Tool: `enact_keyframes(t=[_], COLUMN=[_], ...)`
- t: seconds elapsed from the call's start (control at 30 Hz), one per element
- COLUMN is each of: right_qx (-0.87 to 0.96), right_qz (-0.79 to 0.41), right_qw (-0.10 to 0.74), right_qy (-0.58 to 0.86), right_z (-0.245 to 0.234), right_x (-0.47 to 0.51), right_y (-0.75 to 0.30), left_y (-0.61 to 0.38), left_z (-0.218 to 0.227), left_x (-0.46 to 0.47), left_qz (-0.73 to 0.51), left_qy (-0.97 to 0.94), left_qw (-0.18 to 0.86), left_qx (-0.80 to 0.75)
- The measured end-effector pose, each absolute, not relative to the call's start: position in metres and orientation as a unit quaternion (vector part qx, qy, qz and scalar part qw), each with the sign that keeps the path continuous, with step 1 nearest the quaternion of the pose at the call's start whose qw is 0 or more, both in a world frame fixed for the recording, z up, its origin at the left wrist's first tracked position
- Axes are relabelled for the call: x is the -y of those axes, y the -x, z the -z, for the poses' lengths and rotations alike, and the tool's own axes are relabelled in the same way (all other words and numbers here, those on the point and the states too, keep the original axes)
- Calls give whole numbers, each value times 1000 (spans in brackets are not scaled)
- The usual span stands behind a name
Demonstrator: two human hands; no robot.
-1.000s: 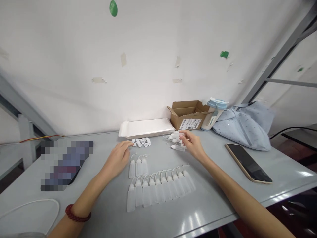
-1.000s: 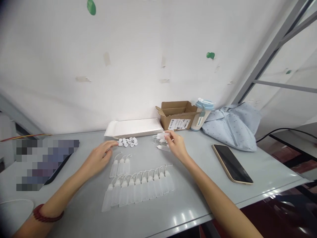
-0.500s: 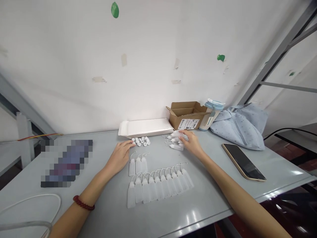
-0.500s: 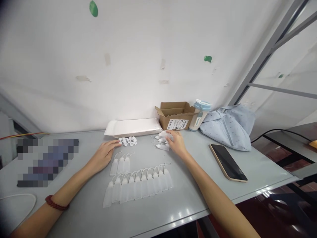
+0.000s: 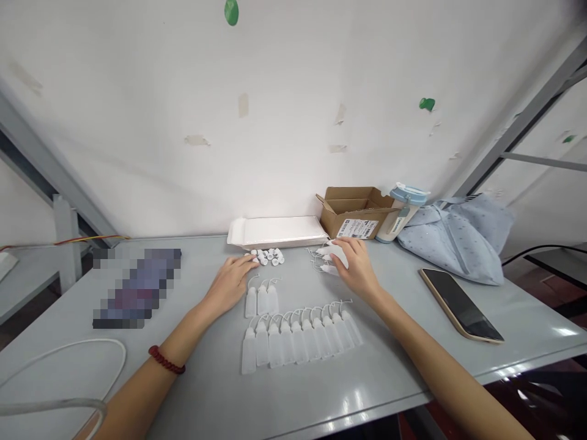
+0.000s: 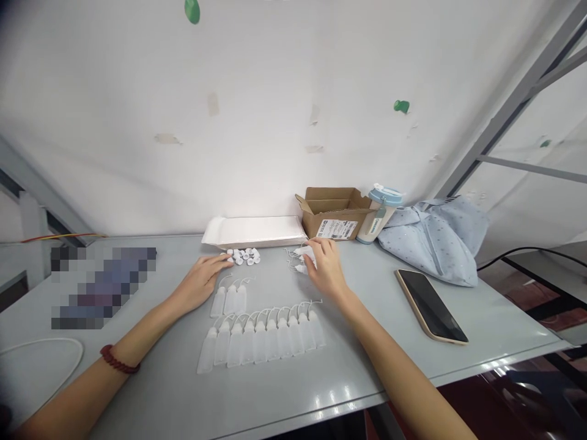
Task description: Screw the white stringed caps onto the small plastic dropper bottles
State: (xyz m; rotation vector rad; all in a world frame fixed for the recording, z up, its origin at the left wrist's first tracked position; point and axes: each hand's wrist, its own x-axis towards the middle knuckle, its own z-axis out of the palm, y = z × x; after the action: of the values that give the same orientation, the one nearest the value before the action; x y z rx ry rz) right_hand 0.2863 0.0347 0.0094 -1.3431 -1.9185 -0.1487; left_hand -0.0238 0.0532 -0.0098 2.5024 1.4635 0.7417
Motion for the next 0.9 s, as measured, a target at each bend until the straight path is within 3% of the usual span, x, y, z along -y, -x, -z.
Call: enact_keyframes(t=[0.13, 0.33, 0.7, 0.9], right_qx=[829, 921, 930, 919], right_qz=[-5, -80, -23, -50], right_qw=[355, 192, 92, 74], right_qy=[432, 330, 354, 383], right_z=[-22, -26, -25, -27], right_x=[-10, 18, 16, 13], right_y=[-259, -219, -205, -206], left_y=[22, 16, 14, 13], left_z=[10, 10, 13, 14], left_x=[-52, -50, -53, -53], left_qz=[-245, -245, -243, -253], left_qy=[-833, -837, -833, -827], left_qw=[75, 79, 81, 86], left_qx=[-491, -483, -491, -495])
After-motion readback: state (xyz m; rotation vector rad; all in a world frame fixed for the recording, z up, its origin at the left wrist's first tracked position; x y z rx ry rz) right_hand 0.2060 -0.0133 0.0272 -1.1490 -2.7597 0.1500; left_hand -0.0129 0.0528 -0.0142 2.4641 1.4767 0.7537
